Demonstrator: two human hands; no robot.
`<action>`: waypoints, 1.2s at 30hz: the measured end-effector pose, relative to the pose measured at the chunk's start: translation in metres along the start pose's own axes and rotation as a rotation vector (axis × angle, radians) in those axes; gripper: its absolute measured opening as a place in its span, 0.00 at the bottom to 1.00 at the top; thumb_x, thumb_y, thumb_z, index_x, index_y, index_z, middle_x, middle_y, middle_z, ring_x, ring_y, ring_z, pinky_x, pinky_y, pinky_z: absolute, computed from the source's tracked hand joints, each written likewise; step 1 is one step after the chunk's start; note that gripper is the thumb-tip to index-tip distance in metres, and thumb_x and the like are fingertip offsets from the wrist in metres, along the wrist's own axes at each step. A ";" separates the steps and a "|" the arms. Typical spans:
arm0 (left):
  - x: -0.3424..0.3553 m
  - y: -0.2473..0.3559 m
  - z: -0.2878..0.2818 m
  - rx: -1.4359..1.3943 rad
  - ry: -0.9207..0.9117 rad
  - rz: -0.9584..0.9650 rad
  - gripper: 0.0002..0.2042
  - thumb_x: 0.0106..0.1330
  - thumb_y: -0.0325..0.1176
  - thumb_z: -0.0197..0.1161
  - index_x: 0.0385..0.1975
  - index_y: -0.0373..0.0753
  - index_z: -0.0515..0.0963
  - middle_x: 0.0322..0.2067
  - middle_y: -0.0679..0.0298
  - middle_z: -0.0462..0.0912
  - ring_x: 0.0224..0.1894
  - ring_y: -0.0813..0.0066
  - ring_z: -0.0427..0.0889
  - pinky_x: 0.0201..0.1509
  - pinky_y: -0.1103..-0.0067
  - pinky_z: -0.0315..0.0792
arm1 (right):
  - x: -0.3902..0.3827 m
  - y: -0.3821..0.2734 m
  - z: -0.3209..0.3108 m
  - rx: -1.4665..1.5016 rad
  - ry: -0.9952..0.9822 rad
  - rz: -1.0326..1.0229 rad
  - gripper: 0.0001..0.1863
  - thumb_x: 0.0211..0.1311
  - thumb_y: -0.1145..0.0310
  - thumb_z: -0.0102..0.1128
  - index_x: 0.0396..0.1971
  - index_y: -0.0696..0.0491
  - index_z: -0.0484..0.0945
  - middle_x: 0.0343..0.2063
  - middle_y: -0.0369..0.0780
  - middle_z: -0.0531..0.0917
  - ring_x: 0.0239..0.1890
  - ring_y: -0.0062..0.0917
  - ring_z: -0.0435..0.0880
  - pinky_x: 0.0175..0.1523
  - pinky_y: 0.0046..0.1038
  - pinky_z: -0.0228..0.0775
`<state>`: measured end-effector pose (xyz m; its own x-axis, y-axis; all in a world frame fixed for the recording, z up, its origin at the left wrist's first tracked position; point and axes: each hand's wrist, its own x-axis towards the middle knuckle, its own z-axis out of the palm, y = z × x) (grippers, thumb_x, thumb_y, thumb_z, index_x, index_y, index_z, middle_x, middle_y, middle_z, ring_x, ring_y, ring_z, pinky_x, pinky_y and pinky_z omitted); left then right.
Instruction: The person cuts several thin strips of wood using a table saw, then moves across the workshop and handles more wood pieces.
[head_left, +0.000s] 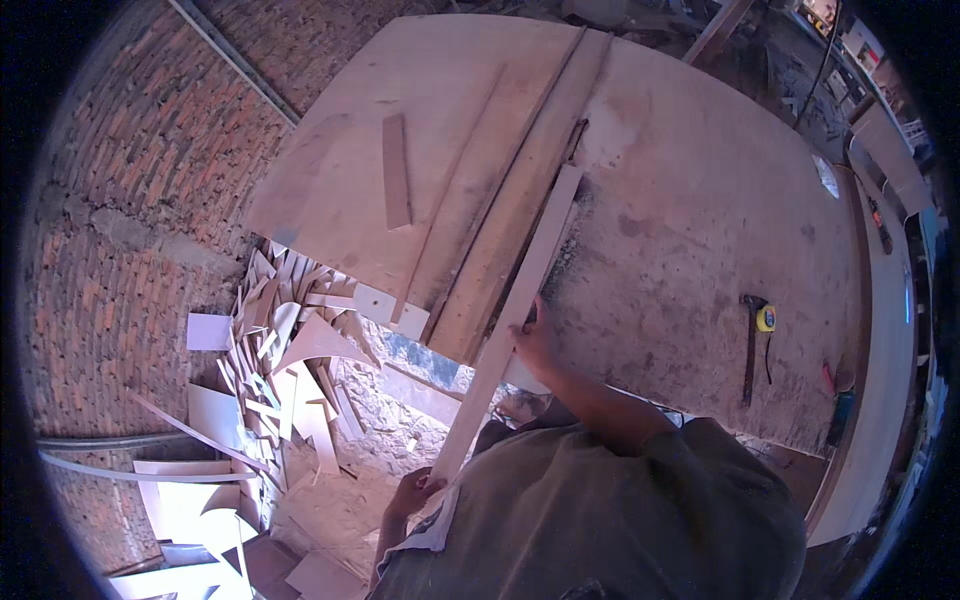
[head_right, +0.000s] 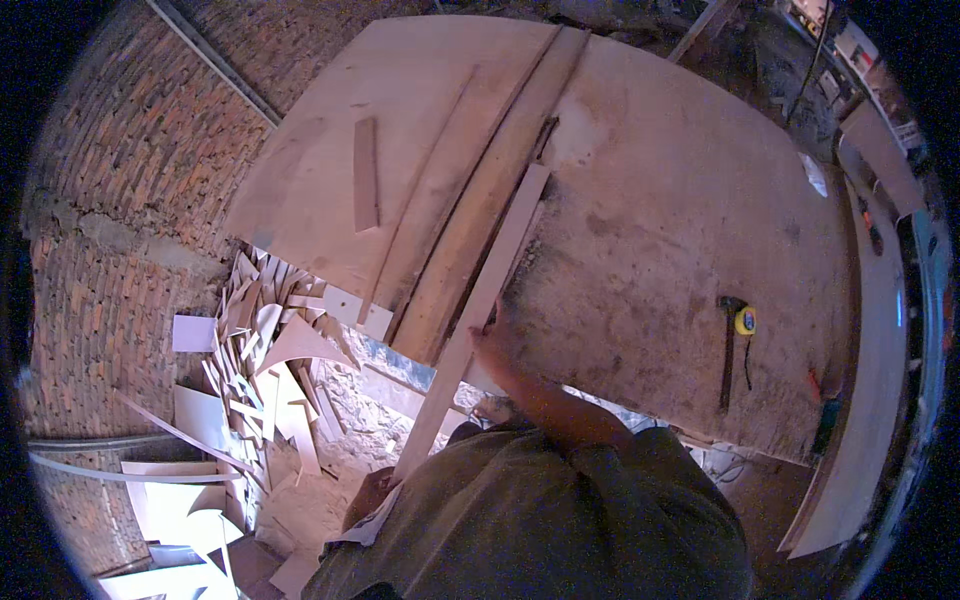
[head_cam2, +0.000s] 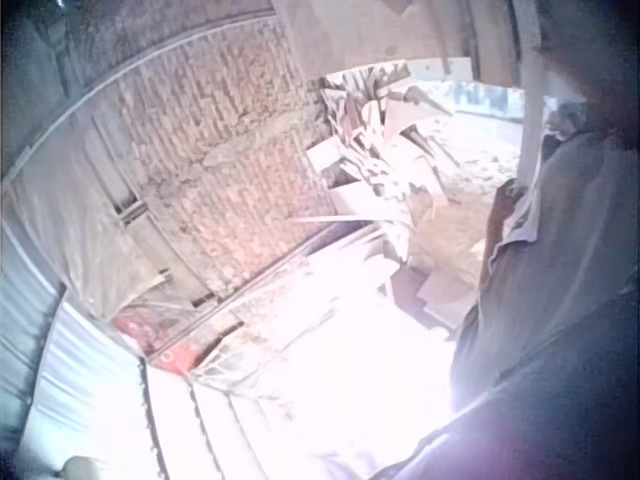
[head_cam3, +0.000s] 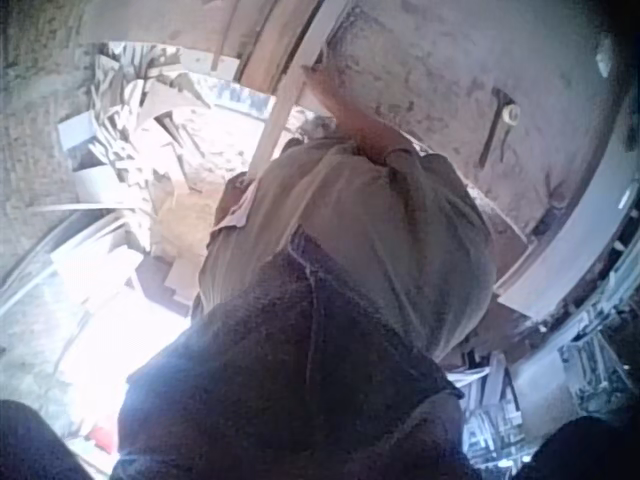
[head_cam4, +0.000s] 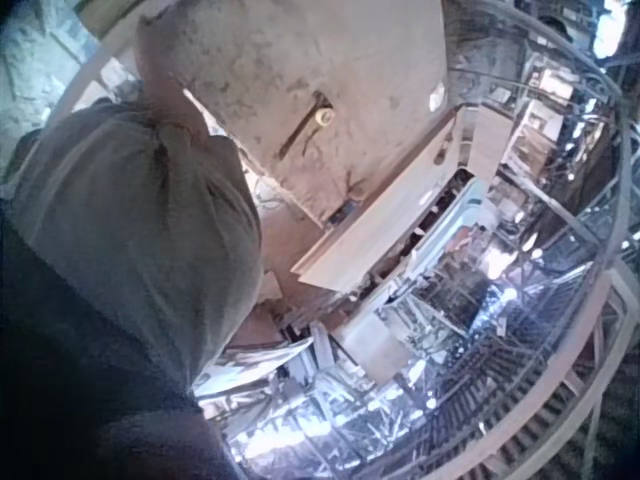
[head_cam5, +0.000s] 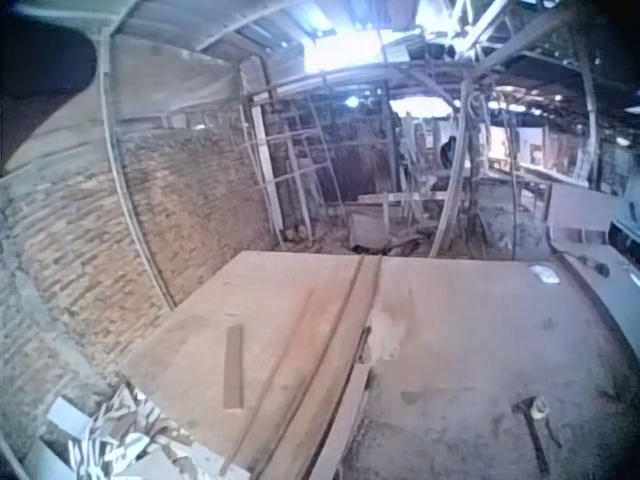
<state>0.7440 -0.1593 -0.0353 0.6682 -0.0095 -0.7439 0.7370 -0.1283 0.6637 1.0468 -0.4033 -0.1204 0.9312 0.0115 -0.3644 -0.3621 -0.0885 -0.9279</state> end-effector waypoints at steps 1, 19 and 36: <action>0.002 0.005 0.002 0.074 0.056 0.049 0.17 0.62 0.35 0.65 0.47 0.32 0.75 0.34 0.62 0.82 0.37 0.80 0.78 0.40 0.80 0.72 | 0.006 0.004 -0.002 0.005 0.003 0.005 0.43 0.55 0.79 0.56 0.68 0.46 0.43 0.29 0.41 0.79 0.28 0.22 0.80 0.28 0.29 0.76; 0.078 -0.015 0.007 0.311 0.325 0.116 0.21 0.64 0.47 0.59 0.19 0.33 0.76 0.12 0.66 0.68 0.18 0.82 0.64 0.21 0.76 0.61 | 0.033 -0.054 -0.032 -0.206 -0.179 0.045 0.49 0.57 0.74 0.57 0.69 0.50 0.31 0.14 0.40 0.78 0.15 0.26 0.80 0.21 0.27 0.74; 0.142 0.068 0.023 0.540 0.232 0.242 0.24 0.65 0.48 0.59 0.17 0.32 0.75 0.13 0.65 0.71 0.19 0.80 0.67 0.23 0.75 0.63 | 0.154 -0.011 -0.049 -0.835 -0.095 -0.216 0.42 0.50 0.59 0.65 0.64 0.58 0.58 0.26 0.51 0.82 0.25 0.35 0.84 0.32 0.39 0.78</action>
<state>0.8867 -0.1925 -0.0977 0.8590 0.1063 -0.5008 0.4471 -0.6323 0.6327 1.1959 -0.4489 -0.1628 0.9549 0.1921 -0.2266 0.0067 -0.7764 -0.6302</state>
